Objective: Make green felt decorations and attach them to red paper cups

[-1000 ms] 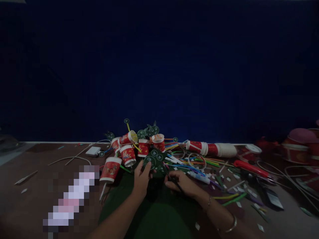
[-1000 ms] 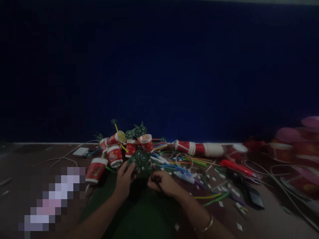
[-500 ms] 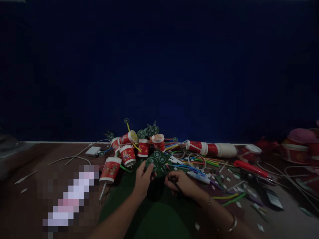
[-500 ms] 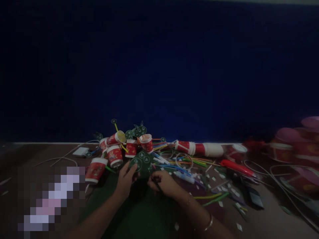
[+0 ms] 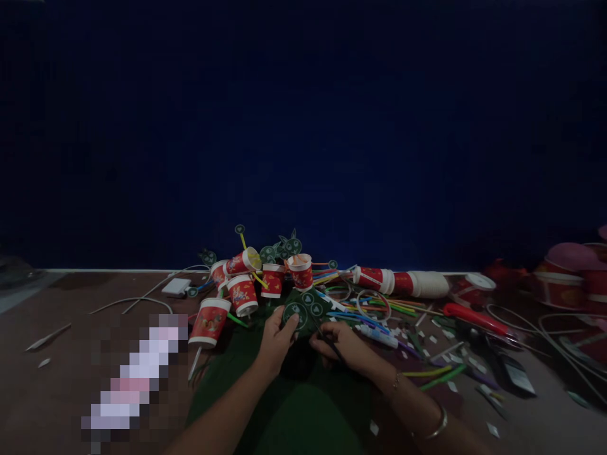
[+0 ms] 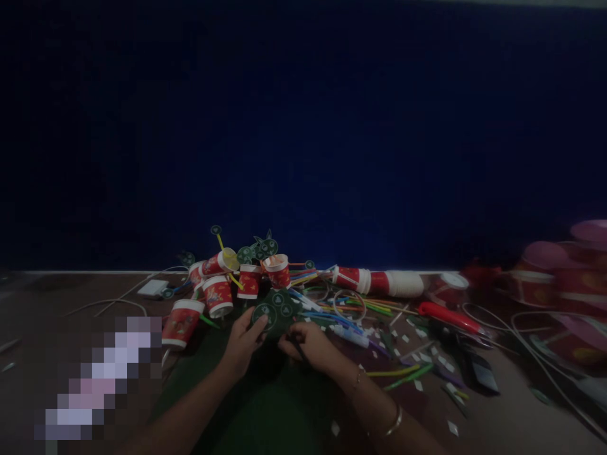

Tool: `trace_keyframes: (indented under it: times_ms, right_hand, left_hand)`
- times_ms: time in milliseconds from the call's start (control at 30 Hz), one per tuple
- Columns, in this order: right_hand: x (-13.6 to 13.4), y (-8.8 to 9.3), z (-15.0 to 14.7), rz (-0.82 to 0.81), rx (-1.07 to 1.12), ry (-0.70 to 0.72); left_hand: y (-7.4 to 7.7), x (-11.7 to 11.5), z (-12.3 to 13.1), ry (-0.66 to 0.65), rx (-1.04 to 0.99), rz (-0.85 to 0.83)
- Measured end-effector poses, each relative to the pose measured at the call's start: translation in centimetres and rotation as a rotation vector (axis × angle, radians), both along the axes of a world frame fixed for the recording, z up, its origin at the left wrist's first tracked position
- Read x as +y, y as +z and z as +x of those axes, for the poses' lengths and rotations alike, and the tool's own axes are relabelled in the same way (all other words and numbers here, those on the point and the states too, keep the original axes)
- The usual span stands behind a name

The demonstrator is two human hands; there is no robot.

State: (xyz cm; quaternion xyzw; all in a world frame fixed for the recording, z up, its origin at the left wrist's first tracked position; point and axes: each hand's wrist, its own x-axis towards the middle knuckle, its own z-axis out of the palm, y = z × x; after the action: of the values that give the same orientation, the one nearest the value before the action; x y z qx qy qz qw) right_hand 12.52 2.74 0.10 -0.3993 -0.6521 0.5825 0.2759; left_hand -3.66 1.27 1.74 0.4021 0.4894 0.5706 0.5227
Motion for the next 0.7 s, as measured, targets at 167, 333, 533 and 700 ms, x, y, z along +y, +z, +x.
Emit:
trace_keyframes:
  times_ms: [167, 333, 533, 700]
  right_hand:
    - [0.1, 0.1, 0.0, -0.039, -0.034, -0.013]
    - [0.2, 0.1, 0.2, -0.032, 0.032, 0.034]
    - [0.4, 0.2, 0.7, -0.009, 0.015, 0.044]
    - [0.6, 0.6, 1.2, -0.014, -0.011, 0.056]
  left_hand:
    - [0.1, 0.0, 0.0, -0.023, -0.019, -0.031]
    - [-0.2, 0.0, 0.1, -0.05, -0.025, -0.077]
    - [-0.5, 0.3, -0.2, -0.118, -0.012, -0.095]
    - [-0.9, 0.6, -0.5, -0.133, 0.002, -0.136]
